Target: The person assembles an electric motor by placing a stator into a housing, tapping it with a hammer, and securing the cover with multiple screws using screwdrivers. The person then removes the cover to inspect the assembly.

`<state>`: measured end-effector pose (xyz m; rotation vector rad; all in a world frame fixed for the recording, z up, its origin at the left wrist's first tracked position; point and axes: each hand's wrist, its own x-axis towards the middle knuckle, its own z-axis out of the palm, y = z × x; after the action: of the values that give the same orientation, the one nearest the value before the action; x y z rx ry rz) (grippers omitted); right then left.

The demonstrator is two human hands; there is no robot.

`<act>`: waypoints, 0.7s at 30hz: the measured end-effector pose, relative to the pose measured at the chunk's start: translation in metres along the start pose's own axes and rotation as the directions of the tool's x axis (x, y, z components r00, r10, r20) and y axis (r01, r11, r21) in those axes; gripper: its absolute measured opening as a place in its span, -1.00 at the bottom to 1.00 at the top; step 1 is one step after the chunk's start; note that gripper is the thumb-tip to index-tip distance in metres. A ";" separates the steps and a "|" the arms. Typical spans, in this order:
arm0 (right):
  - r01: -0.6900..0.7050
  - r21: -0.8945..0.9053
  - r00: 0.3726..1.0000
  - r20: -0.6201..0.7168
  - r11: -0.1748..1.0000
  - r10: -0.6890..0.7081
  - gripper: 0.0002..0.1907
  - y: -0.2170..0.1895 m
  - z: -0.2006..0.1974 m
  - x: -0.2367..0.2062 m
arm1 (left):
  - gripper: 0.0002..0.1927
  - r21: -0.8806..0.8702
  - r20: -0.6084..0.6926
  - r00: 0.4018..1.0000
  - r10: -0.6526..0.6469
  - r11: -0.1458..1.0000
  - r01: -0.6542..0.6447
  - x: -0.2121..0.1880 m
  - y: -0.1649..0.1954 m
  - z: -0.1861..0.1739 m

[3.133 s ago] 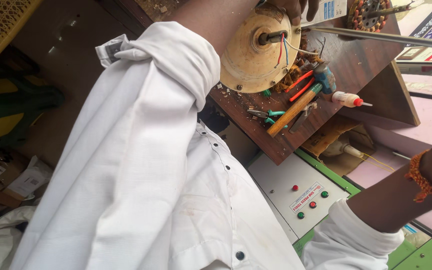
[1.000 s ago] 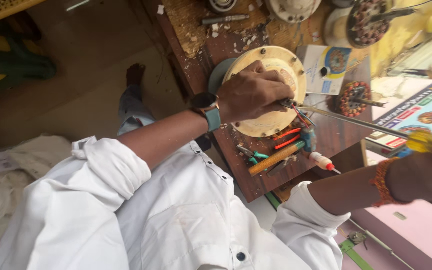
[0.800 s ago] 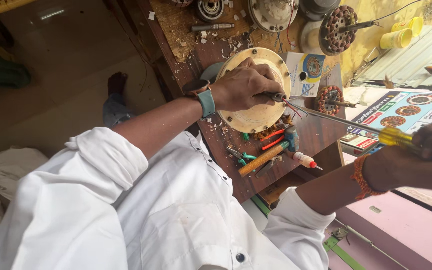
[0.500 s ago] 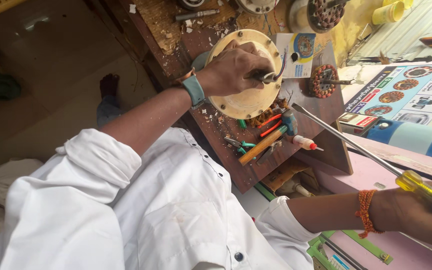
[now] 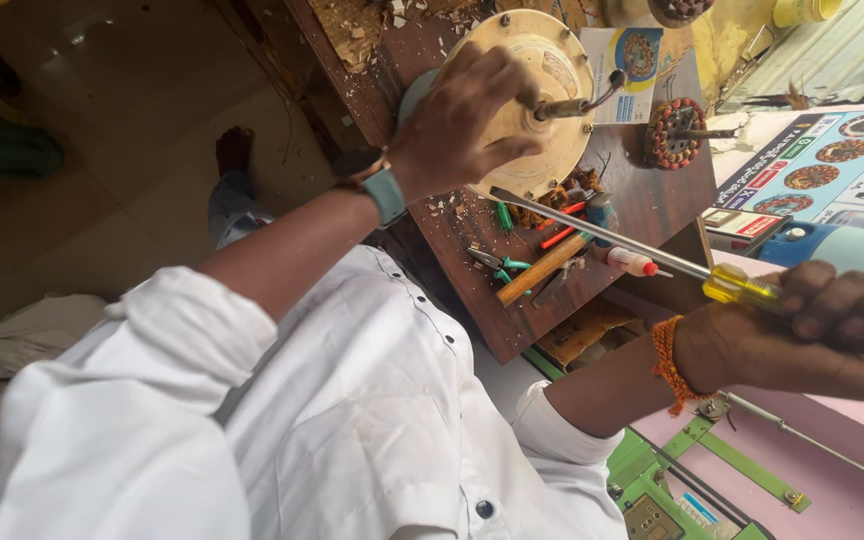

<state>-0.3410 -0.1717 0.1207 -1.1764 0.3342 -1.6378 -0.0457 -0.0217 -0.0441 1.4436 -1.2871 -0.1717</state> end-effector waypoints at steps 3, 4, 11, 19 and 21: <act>-0.012 -0.037 1.000 -0.020 0.999 0.011 -0.56 0.019 0.018 -0.005 | -0.56 0.098 0.116 0.993 0.021 0.995 -0.032 -0.046 0.004 -0.025; -0.013 -0.038 0.999 -0.037 0.999 0.011 -0.57 0.025 0.021 -0.005 | -0.54 0.118 0.162 0.987 0.019 0.992 -0.039 -0.055 0.005 -0.026; -0.006 -0.133 0.999 -0.043 0.991 0.000 -0.54 0.030 0.016 0.006 | -0.70 0.043 0.095 0.980 -0.172 0.985 0.169 -0.061 0.015 -0.007; 0.052 -0.205 0.995 -0.068 0.977 -0.067 -0.55 0.024 0.023 0.001 | -0.73 -0.027 0.005 0.974 -0.227 0.974 0.227 -0.065 0.018 0.003; 0.063 -0.208 0.995 -0.062 0.976 -0.077 -0.54 0.019 0.031 -0.006 | -0.74 -0.080 -0.001 0.968 -0.249 0.965 0.248 -0.067 0.019 0.005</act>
<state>-0.3052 -0.1649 0.1192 -1.3000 0.5226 -1.7401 -0.0869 0.0305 -0.0668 1.5323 -1.0746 -0.3775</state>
